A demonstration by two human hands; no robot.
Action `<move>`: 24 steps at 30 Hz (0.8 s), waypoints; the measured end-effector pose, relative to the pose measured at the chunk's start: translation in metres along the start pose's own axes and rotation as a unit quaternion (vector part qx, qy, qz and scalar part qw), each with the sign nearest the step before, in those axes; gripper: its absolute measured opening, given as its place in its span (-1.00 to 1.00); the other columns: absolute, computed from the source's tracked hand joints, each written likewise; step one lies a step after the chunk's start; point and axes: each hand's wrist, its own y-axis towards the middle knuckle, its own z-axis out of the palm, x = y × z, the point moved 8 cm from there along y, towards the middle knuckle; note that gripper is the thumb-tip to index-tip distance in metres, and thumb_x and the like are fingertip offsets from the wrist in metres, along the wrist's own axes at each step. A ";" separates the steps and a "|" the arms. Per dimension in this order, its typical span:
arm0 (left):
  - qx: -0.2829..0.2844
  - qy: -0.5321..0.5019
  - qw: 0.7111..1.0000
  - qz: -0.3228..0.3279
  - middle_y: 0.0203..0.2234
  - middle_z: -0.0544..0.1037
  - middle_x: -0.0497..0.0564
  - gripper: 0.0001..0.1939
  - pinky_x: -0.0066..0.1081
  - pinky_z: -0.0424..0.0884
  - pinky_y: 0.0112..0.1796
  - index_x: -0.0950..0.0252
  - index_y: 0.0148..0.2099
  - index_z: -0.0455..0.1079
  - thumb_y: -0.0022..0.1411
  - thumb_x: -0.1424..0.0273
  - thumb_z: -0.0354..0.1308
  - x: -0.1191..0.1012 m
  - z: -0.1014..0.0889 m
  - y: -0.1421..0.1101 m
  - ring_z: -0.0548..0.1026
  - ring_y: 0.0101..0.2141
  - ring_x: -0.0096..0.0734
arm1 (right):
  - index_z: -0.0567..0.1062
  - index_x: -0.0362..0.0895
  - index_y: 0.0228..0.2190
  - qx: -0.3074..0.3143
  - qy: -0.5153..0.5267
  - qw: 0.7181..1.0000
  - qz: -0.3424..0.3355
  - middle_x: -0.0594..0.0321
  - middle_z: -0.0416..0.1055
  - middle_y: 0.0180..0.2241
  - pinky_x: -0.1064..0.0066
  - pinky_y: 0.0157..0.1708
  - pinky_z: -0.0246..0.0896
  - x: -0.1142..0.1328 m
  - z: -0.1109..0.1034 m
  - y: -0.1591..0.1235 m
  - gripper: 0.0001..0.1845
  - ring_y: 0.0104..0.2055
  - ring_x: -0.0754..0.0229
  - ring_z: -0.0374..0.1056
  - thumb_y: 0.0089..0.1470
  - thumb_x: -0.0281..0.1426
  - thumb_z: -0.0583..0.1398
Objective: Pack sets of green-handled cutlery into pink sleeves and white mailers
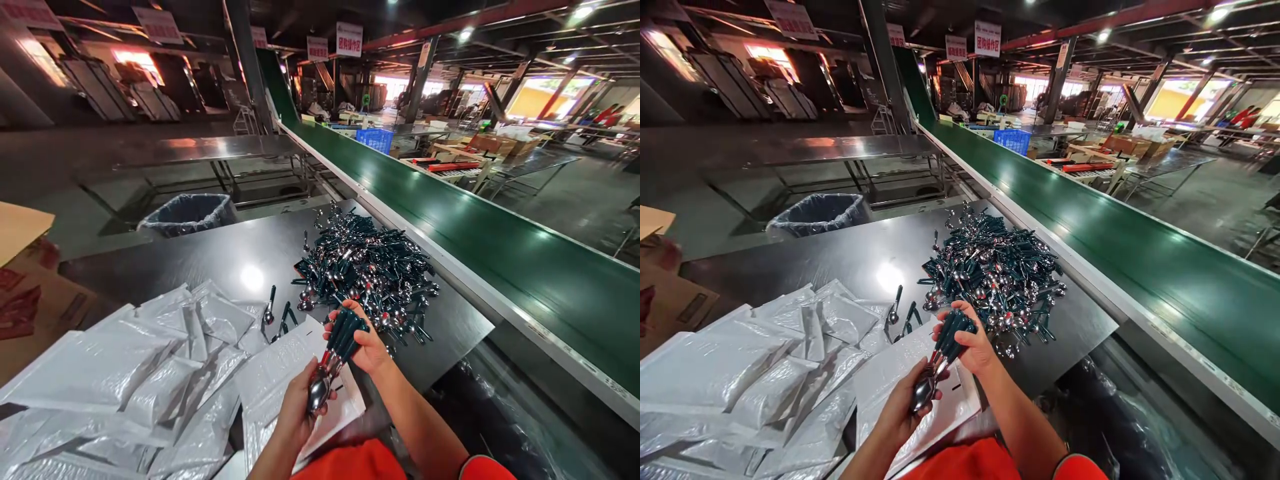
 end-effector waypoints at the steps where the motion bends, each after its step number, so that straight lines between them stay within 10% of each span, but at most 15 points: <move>1: 0.010 -0.004 1.000 -0.028 -0.51 0.61 0.15 -0.67 -0.59 0.20 -0.80 0.48 -0.23 0.44 0.35 0.29 0.00 0.005 0.001 -0.001 0.45 -0.72 -0.46 | 0.34 0.01 -0.11 -0.003 -0.002 1.000 -0.004 0.26 0.49 -0.20 0.15 -0.18 0.40 -0.002 -0.001 -0.002 -0.32 -0.26 0.10 0.48 -0.29 -0.27 0.46; 6: 0.140 0.006 0.968 -0.209 -0.59 0.57 0.20 -0.49 -0.51 0.38 -0.70 0.48 -0.26 0.45 0.30 0.07 0.01 0.044 0.015 -0.018 0.48 -0.72 -0.37 | 0.37 -0.05 -0.12 0.072 -0.024 0.997 0.022 0.23 0.49 -0.23 0.21 -0.19 0.35 -0.006 0.016 -0.008 -0.33 -0.27 0.11 0.46 -0.32 -0.24 0.45; 10: 0.072 -0.027 0.990 -0.119 -0.70 0.47 0.05 -0.62 -0.64 0.12 -0.80 0.41 -0.40 0.40 0.34 0.24 0.00 0.036 0.002 -0.009 0.34 -0.79 -0.53 | 0.29 -0.02 0.05 0.128 -0.180 0.975 0.004 0.08 0.39 0.02 0.06 0.08 0.16 0.004 0.035 -0.015 -0.17 0.08 -0.01 0.33 -0.25 -0.16 0.44; 14: 0.011 -0.098 0.995 -0.013 -0.73 0.39 -0.08 -0.75 -0.69 0.15 -0.75 0.36 -0.48 0.32 0.24 0.40 0.14 0.018 -0.017 0.001 0.27 -0.78 -0.64 | 0.35 -0.03 0.00 0.011 -0.434 0.893 -0.120 0.14 0.30 -0.03 0.26 -0.07 0.25 0.020 0.034 -0.026 -0.37 -0.06 0.12 0.30 -0.11 -0.23 0.38; 18: 0.009 -0.087 0.995 0.044 -0.74 0.37 -0.09 -0.74 -0.68 0.13 -0.75 0.35 -0.50 0.32 0.20 0.34 0.19 0.008 -0.028 0.002 0.23 -0.77 -0.65 | 0.37 -0.03 -0.19 -0.018 -0.469 0.855 -0.219 0.29 0.28 -0.28 0.36 -0.27 0.26 0.026 0.048 -0.040 -0.72 -0.32 0.23 0.24 0.04 -0.30 0.27; 24: 0.003 -0.034 0.998 0.048 -0.67 0.45 -0.05 -0.76 -0.62 0.18 -0.72 0.36 -0.42 0.38 0.07 0.30 0.31 0.011 -0.044 0.003 0.35 -0.70 -0.57 | 0.36 -0.03 -0.12 0.003 -0.486 0.841 -0.237 0.16 0.29 -0.16 0.34 -0.23 0.31 0.032 0.063 -0.045 -0.75 -0.15 0.15 0.29 0.12 -0.35 0.18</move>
